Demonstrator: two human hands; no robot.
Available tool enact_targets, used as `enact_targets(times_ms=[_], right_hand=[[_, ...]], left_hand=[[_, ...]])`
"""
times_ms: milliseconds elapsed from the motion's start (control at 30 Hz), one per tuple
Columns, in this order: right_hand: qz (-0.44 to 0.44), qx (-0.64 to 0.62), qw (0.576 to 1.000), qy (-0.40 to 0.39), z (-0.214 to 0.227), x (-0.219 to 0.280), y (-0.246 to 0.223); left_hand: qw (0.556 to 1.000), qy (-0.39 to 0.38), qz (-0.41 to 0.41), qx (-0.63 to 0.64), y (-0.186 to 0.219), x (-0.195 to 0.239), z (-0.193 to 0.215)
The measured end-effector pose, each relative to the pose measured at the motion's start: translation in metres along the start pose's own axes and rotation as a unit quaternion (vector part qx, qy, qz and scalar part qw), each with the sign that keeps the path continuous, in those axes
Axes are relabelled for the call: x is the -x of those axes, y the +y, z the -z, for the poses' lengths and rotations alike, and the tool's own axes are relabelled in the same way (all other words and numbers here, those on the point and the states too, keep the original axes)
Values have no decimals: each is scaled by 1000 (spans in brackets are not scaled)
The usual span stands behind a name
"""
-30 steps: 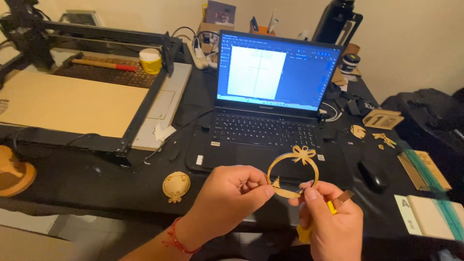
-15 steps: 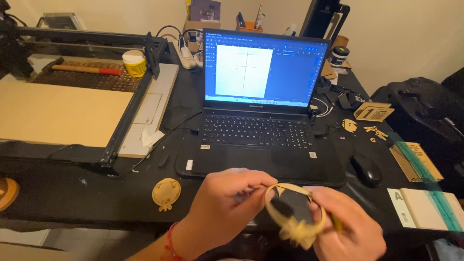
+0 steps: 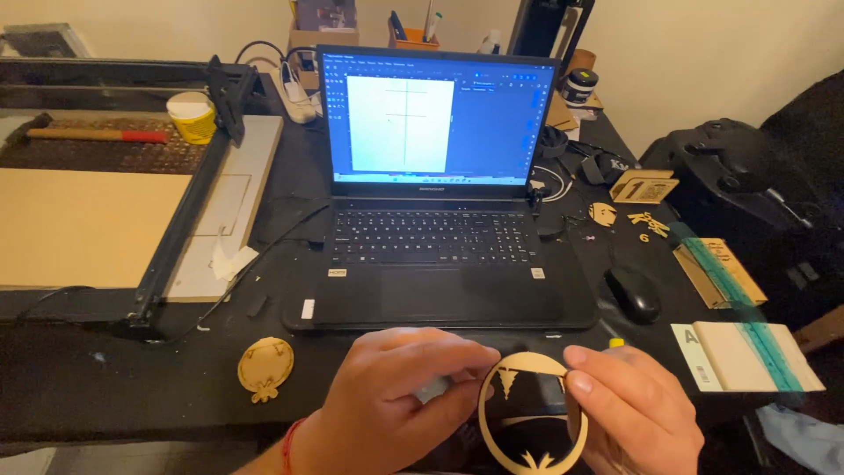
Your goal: Assembling and refining laser-cut wooden ornaments using a utility knife at a workstation.
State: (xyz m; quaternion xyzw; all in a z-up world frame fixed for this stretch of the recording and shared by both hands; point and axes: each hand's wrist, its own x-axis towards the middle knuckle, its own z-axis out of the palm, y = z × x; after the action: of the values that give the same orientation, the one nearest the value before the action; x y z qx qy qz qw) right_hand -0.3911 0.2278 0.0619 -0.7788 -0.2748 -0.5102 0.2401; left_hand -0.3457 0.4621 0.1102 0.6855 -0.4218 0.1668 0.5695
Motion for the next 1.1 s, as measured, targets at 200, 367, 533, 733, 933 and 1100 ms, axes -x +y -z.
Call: enact_targets(times_ms=[200, 367, 533, 733, 933, 1100], right_hand=[[-116, -46, 989, 81, -23, -4, -14], [-219, -12, 976, -5, -14, 7, -37], [-244, 11, 970, -25, -12, 7, -37], [-322, -118, 938, 45, -22, -8, -22], [-578, -197, 791, -17, -18, -11, -7], [-578, -54, 795, -177, -12, -9, -16]], left_hand=[[999, 18, 19, -30, -12, -1, -14], [998, 31, -43, -24, -14, -4, -25], [999, -18, -43, -20, -17, -6, -19], [992, -96, -49, -68, -24, -8, -12], [975, -60, 214, 3, -25, -10, -23], [947, -5, 316, 55, -27, -5, -36]])
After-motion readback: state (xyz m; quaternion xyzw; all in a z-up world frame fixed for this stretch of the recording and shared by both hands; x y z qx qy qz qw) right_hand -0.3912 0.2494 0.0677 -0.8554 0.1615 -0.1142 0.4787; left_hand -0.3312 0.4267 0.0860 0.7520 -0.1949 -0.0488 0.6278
